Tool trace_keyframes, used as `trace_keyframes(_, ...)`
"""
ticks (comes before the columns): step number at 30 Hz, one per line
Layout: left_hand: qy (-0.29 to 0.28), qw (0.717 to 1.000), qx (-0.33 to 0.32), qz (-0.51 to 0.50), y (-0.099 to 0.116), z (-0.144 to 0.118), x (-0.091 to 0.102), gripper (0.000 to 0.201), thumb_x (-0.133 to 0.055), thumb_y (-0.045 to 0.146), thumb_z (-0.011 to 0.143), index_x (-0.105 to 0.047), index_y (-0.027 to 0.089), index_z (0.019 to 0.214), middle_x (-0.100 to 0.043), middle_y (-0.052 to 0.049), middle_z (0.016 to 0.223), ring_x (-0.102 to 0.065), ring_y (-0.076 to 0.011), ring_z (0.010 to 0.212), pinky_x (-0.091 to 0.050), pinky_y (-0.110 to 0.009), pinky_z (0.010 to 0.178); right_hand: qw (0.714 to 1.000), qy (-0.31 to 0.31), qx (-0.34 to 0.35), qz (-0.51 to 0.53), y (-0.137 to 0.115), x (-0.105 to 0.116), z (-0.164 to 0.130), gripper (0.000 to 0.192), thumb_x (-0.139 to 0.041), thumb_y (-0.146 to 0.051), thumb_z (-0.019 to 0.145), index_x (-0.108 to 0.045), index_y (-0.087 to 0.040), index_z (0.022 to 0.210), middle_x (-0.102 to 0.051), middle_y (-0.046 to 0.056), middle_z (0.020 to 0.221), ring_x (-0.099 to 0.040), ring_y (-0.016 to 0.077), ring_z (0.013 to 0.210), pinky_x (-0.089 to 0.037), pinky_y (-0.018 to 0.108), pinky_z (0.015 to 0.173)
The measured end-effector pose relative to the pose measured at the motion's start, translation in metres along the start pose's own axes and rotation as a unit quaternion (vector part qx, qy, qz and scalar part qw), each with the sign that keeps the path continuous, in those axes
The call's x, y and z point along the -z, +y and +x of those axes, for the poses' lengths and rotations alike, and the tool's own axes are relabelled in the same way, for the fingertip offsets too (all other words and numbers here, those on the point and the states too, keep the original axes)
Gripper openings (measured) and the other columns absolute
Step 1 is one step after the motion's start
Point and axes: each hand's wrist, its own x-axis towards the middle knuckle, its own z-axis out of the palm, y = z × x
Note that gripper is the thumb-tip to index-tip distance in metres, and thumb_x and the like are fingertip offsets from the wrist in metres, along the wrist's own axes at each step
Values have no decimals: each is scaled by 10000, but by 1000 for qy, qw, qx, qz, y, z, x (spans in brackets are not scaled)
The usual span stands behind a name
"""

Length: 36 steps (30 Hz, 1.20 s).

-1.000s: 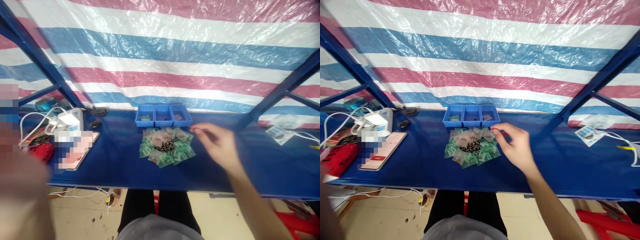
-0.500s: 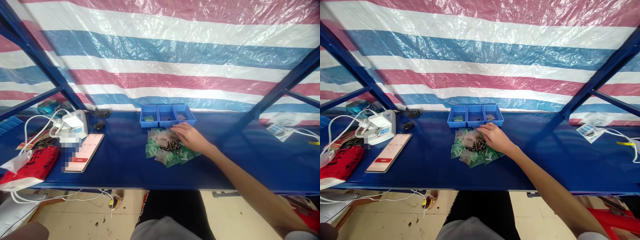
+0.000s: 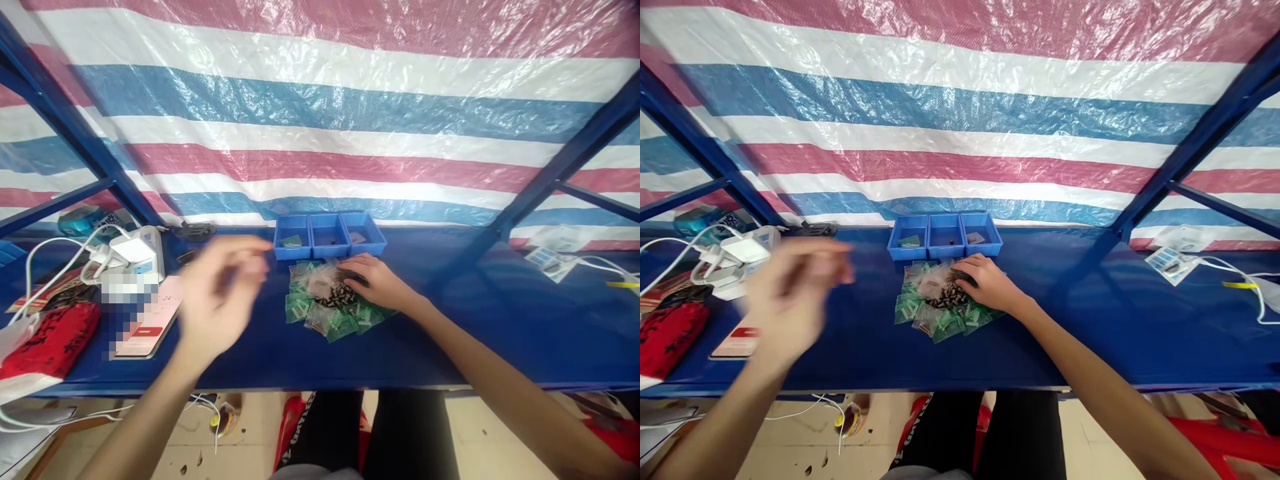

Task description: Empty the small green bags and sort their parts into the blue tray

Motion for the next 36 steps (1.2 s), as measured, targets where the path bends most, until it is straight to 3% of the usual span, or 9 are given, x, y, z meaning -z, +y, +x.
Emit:
trace_keyframes(4,-208,977,-35,-34,-34,22,-65,168,-581,206,973,-707,185,1083,-679,21,784,-574,-89,620,-459,-213,609,998,43,-32,23,-1,-7,-2,280,-574,-185,945,-672,-210,1206,-751,117,1147,-673,313,1099,-543,479,932)
trace_keyframes(7,-236,971,-46,-14,-57,25,-104,184,-533,206,985,-690,187,1080,-675,10,811,-583,-104,644,-447,-218,616,995,75,-55,28,-2,-9,-3,206,-515,-152,965,-659,-209,1102,-758,108,1071,-703,293,1011,-550,430,854)
trace_keyframes(9,-232,971,-62,19,-64,19,-116,210,-490,202,1001,-670,188,1109,-689,-14,884,-590,-114,661,-446,-228,624,992,103,-71,34,-3,-9,-4,195,-470,-154,991,-638,-215,1068,-754,107,1072,-711,282,1005,-549,405,832)
trace_keyframes(13,-215,965,-119,89,-64,3,-120,241,-447,226,1026,-612,186,1197,-684,-54,1002,-603,-125,671,-428,-238,592,980,164,-102,51,-8,-2,-6,144,-480,-217,1009,-620,-230,1040,-735,107,1130,-696,271,1056,-551,371,831)
trace_keyframes(19,-181,964,-162,106,-52,4,-124,174,-455,227,1018,-554,171,1150,-640,-56,967,-622,-154,741,-459,-247,596,934,214,-209,195,-13,14,10,117,-594,-334,975,-659,-238,961,-720,44,936,-679,220,826,-533,333,729)
trace_keyframes(25,-184,941,-219,183,-46,7,-122,241,-464,200,1010,-563,196,1230,-620,-83,1047,-636,-176,807,-470,-244,570,856,202,-243,408,-22,6,22,288,-705,-398,907,-558,-261,1114,-675,-23,732,-640,196,644,-532,335,632)
trace_keyframes(28,-197,917,-267,222,-40,7,-125,208,-457,186,1020,-599,190,1173,-634,-84,1035,-639,-188,835,-520,-272,642,824,186,-258,469,-26,3,17,320,-736,-407,883,-514,-276,1074,-672,-41,714,-627,180,581,-527,325,582)
trace_keyframes(31,-190,909,-300,219,-39,9,-133,195,-442,173,1035,-628,173,1095,-650,-76,989,-639,-181,826,-536,-275,665,822,163,-261,479,-25,6,14,274,-735,-410,879,-557,-255,1018,-672,-29,704,-625,172,579,-524,318,574)
trace_keyframes(36,-133,953,-239,127,-53,2,-141,199,-466,187,1045,-658,163,1092,-690,-79,994,-657,-182,888,-563,-290,758,860,176,-263,400,-15,7,10,187,-644,-393,932,-643,-230,1023,-723,25,821,-676,199,703,-535,316,588)
